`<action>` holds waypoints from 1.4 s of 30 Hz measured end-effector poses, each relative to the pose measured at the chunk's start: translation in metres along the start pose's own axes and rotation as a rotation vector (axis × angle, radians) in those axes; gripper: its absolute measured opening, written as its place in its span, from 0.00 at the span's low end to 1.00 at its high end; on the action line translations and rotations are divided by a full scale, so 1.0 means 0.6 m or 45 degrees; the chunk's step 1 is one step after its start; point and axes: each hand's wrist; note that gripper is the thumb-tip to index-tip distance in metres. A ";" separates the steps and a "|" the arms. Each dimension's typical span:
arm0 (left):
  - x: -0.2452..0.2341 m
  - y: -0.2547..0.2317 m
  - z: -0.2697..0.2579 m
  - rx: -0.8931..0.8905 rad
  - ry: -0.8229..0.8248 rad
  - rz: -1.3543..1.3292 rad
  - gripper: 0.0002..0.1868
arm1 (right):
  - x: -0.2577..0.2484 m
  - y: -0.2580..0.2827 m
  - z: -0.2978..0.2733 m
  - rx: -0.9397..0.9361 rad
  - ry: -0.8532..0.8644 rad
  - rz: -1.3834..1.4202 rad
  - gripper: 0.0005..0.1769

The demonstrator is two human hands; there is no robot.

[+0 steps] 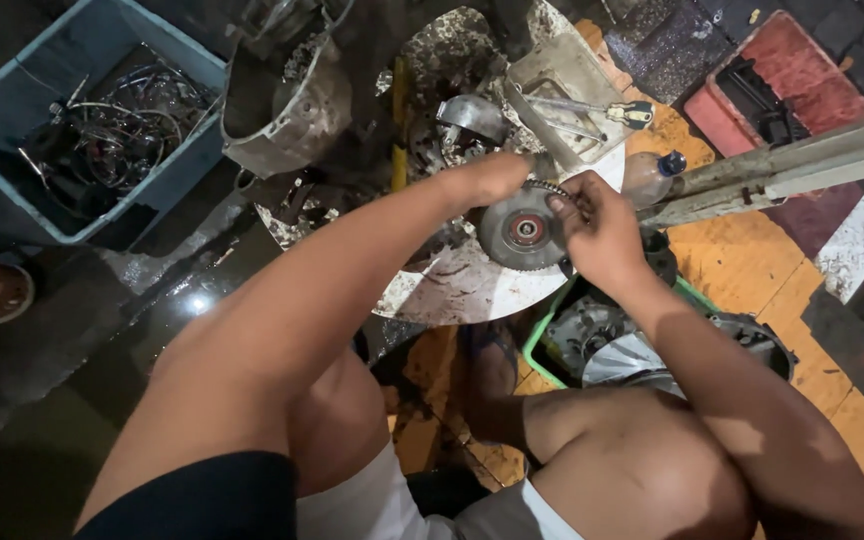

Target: The person scrubs a circular metal mechanical part with a brush while holding it under a running tap. The person rotates the part to clean different areas and rinses it with water.

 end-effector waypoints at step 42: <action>-0.039 0.002 -0.006 0.018 -0.287 0.150 0.26 | -0.007 0.002 0.034 0.508 -0.231 0.398 0.18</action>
Point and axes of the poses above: each hand's wrist, its own z-axis towards the middle knuckle, its own x-axis out of the palm, y = z × x, and after that the axes turned 12 degrees about z, right-handed
